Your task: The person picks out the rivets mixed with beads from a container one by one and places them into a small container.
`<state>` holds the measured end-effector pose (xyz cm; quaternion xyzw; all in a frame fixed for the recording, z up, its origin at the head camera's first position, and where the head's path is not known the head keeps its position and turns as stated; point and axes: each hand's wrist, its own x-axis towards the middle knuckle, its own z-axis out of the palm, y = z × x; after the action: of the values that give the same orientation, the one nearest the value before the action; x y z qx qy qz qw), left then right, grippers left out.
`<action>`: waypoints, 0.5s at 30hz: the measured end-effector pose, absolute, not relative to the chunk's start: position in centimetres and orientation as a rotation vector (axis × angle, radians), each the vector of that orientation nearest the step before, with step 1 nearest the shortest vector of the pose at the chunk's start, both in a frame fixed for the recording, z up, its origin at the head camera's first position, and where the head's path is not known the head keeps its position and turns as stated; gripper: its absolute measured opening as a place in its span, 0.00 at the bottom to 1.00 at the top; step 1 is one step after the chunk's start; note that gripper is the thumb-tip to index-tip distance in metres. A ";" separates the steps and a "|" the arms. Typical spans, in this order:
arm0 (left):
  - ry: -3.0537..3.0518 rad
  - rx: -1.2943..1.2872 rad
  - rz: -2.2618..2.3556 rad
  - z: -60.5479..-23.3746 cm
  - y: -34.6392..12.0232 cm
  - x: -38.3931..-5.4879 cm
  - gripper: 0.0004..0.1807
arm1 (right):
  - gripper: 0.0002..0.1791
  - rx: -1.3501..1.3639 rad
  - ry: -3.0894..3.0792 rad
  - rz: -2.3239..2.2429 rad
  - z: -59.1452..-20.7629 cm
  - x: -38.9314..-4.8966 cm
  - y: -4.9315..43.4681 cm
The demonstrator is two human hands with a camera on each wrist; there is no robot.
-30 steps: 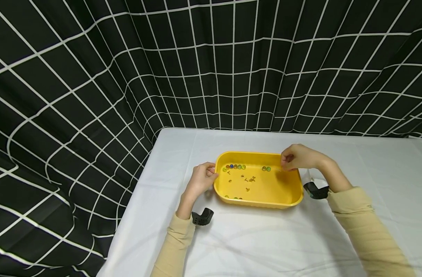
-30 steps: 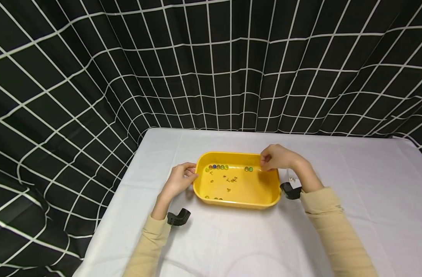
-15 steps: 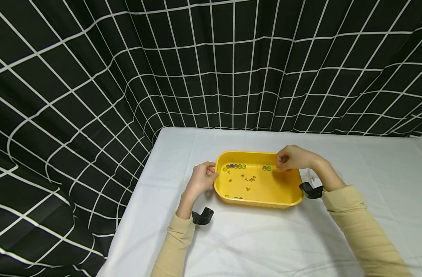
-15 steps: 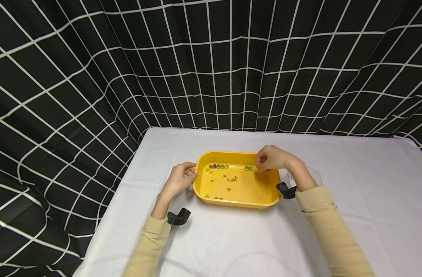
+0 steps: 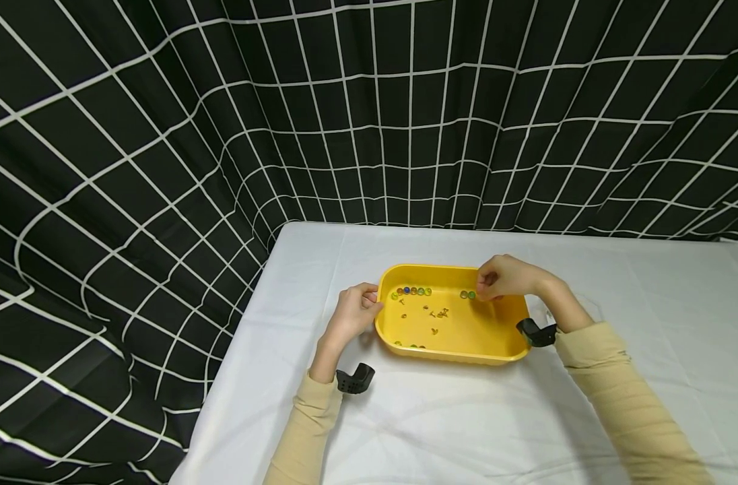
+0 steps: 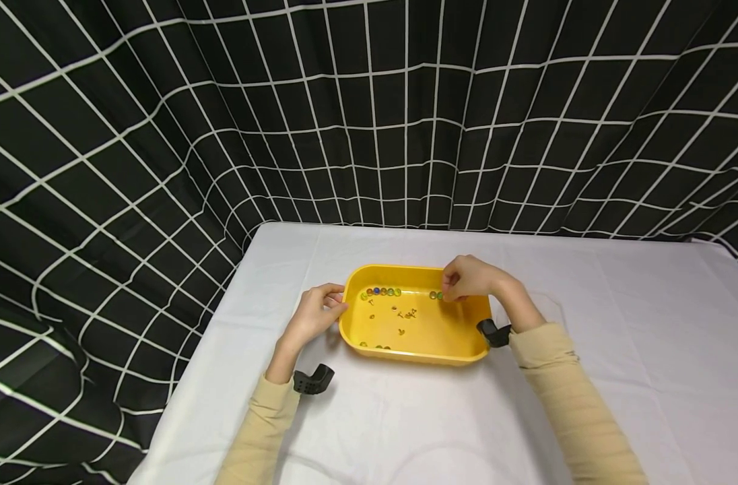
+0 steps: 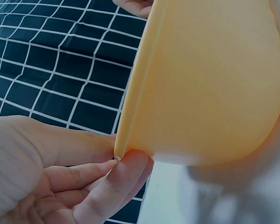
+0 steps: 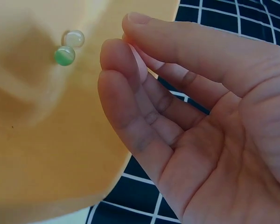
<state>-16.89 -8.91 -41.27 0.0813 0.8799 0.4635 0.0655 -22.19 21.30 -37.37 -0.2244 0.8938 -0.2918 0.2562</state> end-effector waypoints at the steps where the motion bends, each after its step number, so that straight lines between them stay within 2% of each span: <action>1: 2.653 0.247 1.401 -41.2 -8.9 -16.9 0.18 | 0.05 -0.606 2.419 -0.798 -37.4 -22.2 21.3; 15: 2.658 0.255 1.415 -41.5 -8.9 -17.0 0.18 | 0.04 -0.618 2.410 -0.815 -38.5 -22.8 20.7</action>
<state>-17.00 -8.91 -41.49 0.0841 0.8779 0.4675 0.0597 -22.82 20.66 -38.45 -0.2281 0.8892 -0.3007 0.2586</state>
